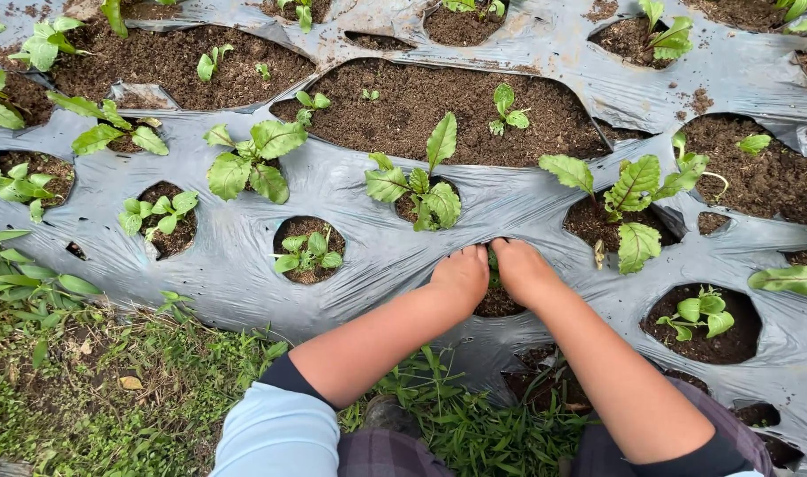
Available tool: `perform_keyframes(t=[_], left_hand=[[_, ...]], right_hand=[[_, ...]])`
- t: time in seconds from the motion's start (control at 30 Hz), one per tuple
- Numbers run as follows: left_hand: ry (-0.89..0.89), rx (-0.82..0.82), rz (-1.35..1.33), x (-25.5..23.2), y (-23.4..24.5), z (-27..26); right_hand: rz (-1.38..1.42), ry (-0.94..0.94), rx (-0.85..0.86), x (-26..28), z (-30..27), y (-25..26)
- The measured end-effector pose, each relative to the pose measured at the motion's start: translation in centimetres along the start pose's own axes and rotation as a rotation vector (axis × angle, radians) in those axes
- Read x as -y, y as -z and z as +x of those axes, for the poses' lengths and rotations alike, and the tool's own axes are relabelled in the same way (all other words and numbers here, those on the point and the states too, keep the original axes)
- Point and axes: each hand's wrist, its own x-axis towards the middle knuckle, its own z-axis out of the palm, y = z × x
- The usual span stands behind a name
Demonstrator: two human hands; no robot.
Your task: The person kneels beside a garden bed covered in plastic mulch and removes weeds by hand from the soil around small plants. They pull the weeds from the ground and place them into a plastic bag held in their lap.
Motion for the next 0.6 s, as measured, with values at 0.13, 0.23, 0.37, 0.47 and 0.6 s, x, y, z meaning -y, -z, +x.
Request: perform_keyframes(t=[0.13, 0.23, 0.37, 0.47, 0.6], left_hand=[[0.046, 0.036, 0.082, -0.4, -4.9, 1.8], [0.163, -0.035, 0.048, -0.3, -6.5, 2.1], [0.101, -0.018, 0.021, -0.1, -6.1, 1.1], [0.082, 0.025, -0.047, 0.3, -6.5, 0.1], [-0.043, 0.329, -0.1, 0.2, 1.2, -2.9]], right_hand=[[-0.209, -0.077, -0.015, -0.5, -0.5, -2.0], [-0.194, -0.155, 0.02, -2.4, 0.7, -5.1], [-0.249, -0.126, 0.046, -2.9, 0.4, -5.2], [-0.246, -0.119, 0.096, -1.1, -1.0, -1.7], [-0.235, -0.075, 0.183, 0.3, -2.6, 2.0]])
